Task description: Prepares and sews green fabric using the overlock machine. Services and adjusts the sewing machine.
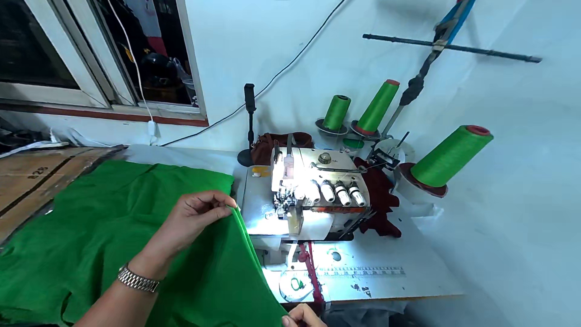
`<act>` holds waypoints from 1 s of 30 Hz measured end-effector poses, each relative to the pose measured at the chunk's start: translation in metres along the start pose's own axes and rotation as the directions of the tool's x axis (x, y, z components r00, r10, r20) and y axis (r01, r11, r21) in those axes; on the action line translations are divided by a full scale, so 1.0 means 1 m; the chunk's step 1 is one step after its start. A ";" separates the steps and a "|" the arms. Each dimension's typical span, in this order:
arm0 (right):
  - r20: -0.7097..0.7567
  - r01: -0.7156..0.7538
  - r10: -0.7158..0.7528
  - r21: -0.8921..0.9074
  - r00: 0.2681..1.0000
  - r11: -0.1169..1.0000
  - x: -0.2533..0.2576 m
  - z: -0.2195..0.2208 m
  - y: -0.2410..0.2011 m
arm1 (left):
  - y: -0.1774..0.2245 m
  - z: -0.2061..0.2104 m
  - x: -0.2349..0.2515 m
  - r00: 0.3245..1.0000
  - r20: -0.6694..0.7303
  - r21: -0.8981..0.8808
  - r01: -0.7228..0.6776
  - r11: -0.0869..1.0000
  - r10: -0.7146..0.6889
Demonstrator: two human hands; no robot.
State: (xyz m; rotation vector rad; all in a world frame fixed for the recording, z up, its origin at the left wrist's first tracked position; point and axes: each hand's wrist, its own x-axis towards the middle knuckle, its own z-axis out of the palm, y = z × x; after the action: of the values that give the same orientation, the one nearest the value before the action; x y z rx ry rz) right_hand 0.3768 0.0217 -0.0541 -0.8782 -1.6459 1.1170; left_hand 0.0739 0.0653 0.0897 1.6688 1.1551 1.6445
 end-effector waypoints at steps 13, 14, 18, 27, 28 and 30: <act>-0.160 0.038 -0.030 0.049 0.987 0.998 0.014 0.010 -0.016 | 0.002 -0.009 0.018 0.962 -0.208 -0.003 0.180 0.984 -0.177; -0.158 0.031 -0.023 0.048 0.987 0.998 0.014 0.011 -0.017 | 0.002 -0.009 0.017 0.957 -0.220 -0.009 0.194 0.981 -0.191; -0.154 -0.012 0.024 0.077 0.988 0.997 0.014 0.013 -0.021 | -0.001 -0.006 0.015 0.939 -0.257 -0.052 0.224 0.973 -0.230; -0.017 -0.370 0.433 0.491 0.901 0.789 0.023 0.010 -0.040 | -0.010 -0.009 0.014 0.900 -0.306 -0.077 0.302 0.950 -0.311; -0.018 -0.369 0.428 0.473 0.904 0.800 0.022 0.010 -0.042 | -0.009 -0.008 0.014 0.906 -0.299 -0.076 0.291 0.954 -0.300; -0.026 -0.351 0.390 0.384 0.920 0.854 0.018 0.005 -0.043 | -0.007 -0.007 0.012 0.929 -0.263 -0.073 0.249 0.966 -0.259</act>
State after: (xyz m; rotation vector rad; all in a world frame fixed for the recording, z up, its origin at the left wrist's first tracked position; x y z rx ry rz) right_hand 0.3637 0.0224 -0.0095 -1.0046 -1.1448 1.5622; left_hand 0.0646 0.0777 0.0908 1.2341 1.3959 1.7491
